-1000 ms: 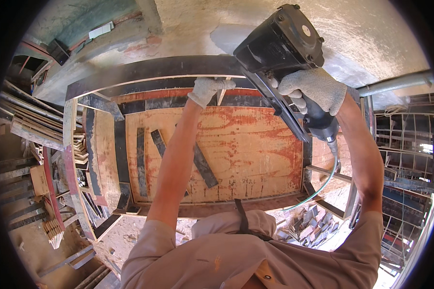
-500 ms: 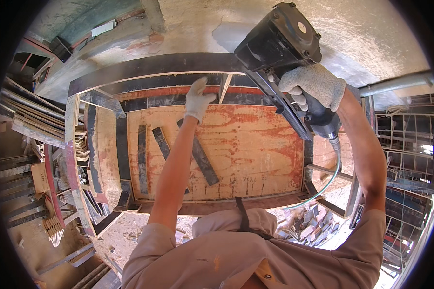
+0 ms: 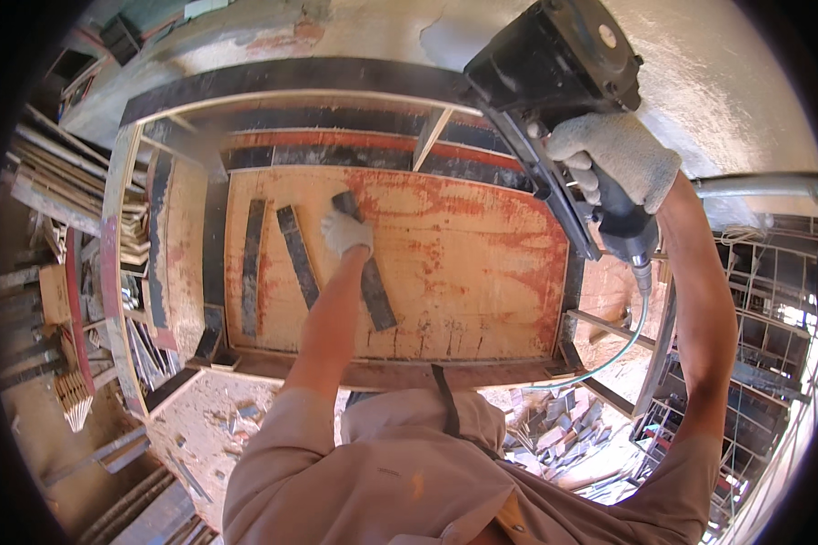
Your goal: The person assembles a wooden frame by positioning planks and using a pneumatic nail gun to fasten them together. They repeatedly pick up pieces, align them, and drive nails into the joints.
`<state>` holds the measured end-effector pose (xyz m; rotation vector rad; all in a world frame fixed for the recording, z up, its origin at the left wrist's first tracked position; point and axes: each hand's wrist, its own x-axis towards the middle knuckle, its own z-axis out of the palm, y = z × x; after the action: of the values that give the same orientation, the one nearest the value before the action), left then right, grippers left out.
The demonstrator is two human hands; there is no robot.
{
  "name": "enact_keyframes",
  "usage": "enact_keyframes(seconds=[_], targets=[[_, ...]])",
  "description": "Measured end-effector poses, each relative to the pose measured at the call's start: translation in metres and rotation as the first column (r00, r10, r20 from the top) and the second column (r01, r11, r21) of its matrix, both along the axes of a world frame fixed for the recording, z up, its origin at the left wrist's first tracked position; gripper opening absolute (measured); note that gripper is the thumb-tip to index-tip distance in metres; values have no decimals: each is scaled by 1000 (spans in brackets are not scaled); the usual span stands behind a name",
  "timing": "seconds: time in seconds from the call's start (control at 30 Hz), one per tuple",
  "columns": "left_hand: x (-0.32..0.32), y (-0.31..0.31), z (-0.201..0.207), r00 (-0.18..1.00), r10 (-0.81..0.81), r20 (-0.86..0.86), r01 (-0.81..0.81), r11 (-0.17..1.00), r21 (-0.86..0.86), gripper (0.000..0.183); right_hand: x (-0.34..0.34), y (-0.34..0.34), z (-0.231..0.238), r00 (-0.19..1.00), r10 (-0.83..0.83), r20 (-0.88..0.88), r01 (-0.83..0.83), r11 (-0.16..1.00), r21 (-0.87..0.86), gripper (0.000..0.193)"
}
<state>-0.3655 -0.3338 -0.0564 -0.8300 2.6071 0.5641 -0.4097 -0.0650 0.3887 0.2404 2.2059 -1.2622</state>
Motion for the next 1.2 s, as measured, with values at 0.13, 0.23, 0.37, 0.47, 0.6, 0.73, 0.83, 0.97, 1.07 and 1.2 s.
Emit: enact_keyframes(seconds=[0.13,0.23,0.37,0.47,0.6,0.73,0.83,0.97,1.07,1.2], targets=[[-7,-40,7,981,-45,-188,138,844,519,90,8,-11,-3,998,10,-58,-13,999,-50,18],[-20,-72,65,917,78,-390,291,538,791,82,13,-8,-12,996,-11,-92,6,998,-57,13],[-47,-127,153,756,354,-551,527,170,832,72,16,-17,-18,995,-33,-91,27,997,-69,9],[-78,-175,176,666,342,-663,656,155,739,78,19,-23,-19,996,-42,-76,36,996,-82,15],[-126,-231,158,643,376,-668,686,107,720,87,30,-46,-13,983,-169,-70,166,985,-54,13],[-144,-246,160,741,263,-618,567,248,786,78,44,-72,-11,943,-329,-41,329,944,-8,14],[-163,-236,156,728,204,-655,624,200,755,69,51,-93,-5,905,-424,-44,425,904,35,15],[-194,-261,147,800,89,-593,496,458,738,54,59,-110,-25,877,-471,-94,465,882,-79,11],[-195,-255,154,733,37,-679,633,329,701,48,67,-91,-44,884,-428,-188,405,902,-148,9],[-187,-255,183,740,117,-663,648,141,749,45,70,-94,-43,848,-513,-132,494,856,-153,14]])
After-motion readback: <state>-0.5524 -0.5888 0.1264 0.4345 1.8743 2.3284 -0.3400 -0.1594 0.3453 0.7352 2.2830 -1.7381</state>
